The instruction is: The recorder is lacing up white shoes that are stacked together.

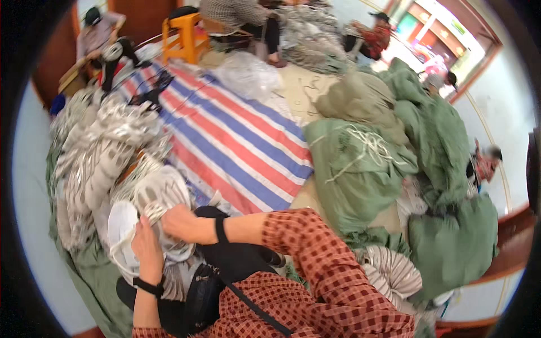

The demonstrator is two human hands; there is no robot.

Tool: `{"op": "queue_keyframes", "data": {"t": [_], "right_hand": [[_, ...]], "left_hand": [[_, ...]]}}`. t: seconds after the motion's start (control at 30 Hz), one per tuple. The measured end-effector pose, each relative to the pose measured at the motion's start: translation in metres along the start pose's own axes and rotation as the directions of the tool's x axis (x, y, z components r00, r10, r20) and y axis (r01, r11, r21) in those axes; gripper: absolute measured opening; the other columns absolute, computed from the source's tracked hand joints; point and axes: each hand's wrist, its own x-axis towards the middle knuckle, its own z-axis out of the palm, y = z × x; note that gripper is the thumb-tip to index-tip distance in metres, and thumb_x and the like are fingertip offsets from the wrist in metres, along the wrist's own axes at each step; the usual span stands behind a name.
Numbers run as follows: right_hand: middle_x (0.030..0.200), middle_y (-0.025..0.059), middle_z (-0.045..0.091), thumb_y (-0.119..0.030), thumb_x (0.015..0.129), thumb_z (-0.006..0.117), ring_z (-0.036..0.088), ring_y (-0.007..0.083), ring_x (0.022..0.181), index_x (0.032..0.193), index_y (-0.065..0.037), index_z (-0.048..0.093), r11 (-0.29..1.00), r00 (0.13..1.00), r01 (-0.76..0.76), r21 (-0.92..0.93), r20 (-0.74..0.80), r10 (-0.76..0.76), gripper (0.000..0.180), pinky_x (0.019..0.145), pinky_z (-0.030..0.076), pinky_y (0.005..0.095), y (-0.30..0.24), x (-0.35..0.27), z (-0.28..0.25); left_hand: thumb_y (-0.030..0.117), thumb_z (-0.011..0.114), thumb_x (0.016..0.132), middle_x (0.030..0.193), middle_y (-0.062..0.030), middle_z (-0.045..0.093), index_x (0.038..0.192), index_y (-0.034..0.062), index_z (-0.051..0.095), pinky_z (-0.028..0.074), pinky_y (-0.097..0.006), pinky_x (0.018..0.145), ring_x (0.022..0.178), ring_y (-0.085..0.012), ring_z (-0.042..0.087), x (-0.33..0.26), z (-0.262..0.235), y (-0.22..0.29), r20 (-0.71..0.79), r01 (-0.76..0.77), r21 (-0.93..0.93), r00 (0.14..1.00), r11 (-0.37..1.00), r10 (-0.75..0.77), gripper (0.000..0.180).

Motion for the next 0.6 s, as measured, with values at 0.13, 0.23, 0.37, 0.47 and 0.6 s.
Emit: {"op": "queue_keyframes", "data": {"t": [0.13,0.23,0.37,0.47,0.6], "right_hand": [[0.089,0.0070,0.059,-0.020,0.071,0.065,0.060,0.0191,0.082,0.082,-0.009,0.070,0.936,0.996,-0.078,-0.344,-0.061,0.060,0.017,0.060,0.046,0.0367,0.015,0.001,-0.011],[0.097,0.0075,0.055,-0.021,0.070,0.063,0.053,0.0220,0.096,0.080,-0.009,0.068,0.979,0.957,-0.077,-0.190,-0.291,0.019,0.017,0.077,0.042,0.0393,0.026,0.009,0.008],[0.096,0.0109,0.054,-0.014,0.064,0.061,0.051,0.0279,0.098,0.079,-0.007,0.061,0.961,0.792,0.082,0.264,-0.602,0.098,0.016,0.085,0.038,0.0417,0.001,0.009,-0.018],[0.090,0.0189,0.054,-0.013,0.068,0.058,0.054,0.0339,0.089,0.083,-0.002,0.055,0.840,0.866,0.067,0.538,-0.449,0.219,0.019,0.080,0.043,0.0439,0.022,0.003,-0.014],[0.071,0.0037,0.056,-0.013,0.093,0.046,0.056,0.0105,0.066,0.102,0.000,0.053,0.337,0.768,-0.041,0.940,-0.186,0.612,0.016,0.060,0.048,0.0259,0.040,-0.013,0.000]], "left_hand": [[0.000,0.051,0.083,0.089,-0.0192,0.054,0.114,-0.0003,0.045,0.045,-0.044,0.060,0.076,-0.0370,0.058,0.029,0.018,-0.001,0.201,0.149,-0.105,0.971,0.983,-0.126,0.032],[0.000,0.052,0.082,0.085,-0.0179,0.052,0.111,0.0017,0.043,0.045,-0.043,0.060,0.076,-0.0373,0.058,0.033,0.012,0.002,0.271,0.096,-0.074,0.960,0.993,-0.073,0.030],[0.004,0.054,0.082,0.083,-0.0176,0.057,0.104,0.0040,0.057,0.046,-0.043,0.061,0.075,-0.0326,0.059,0.006,0.012,-0.022,0.349,0.102,-0.031,0.933,0.994,-0.085,0.023],[0.002,0.052,0.076,0.077,-0.0135,0.059,0.092,0.0048,0.063,0.043,-0.042,0.059,0.072,-0.0310,0.057,0.020,0.014,-0.001,0.084,-0.145,0.004,0.986,0.989,0.144,0.020],[0.007,0.055,0.074,0.103,-0.0178,0.057,0.090,0.0017,0.062,0.043,-0.045,0.086,0.106,-0.0300,0.053,0.038,0.022,0.004,-0.028,-0.269,0.042,0.962,0.962,0.270,0.018]]}}
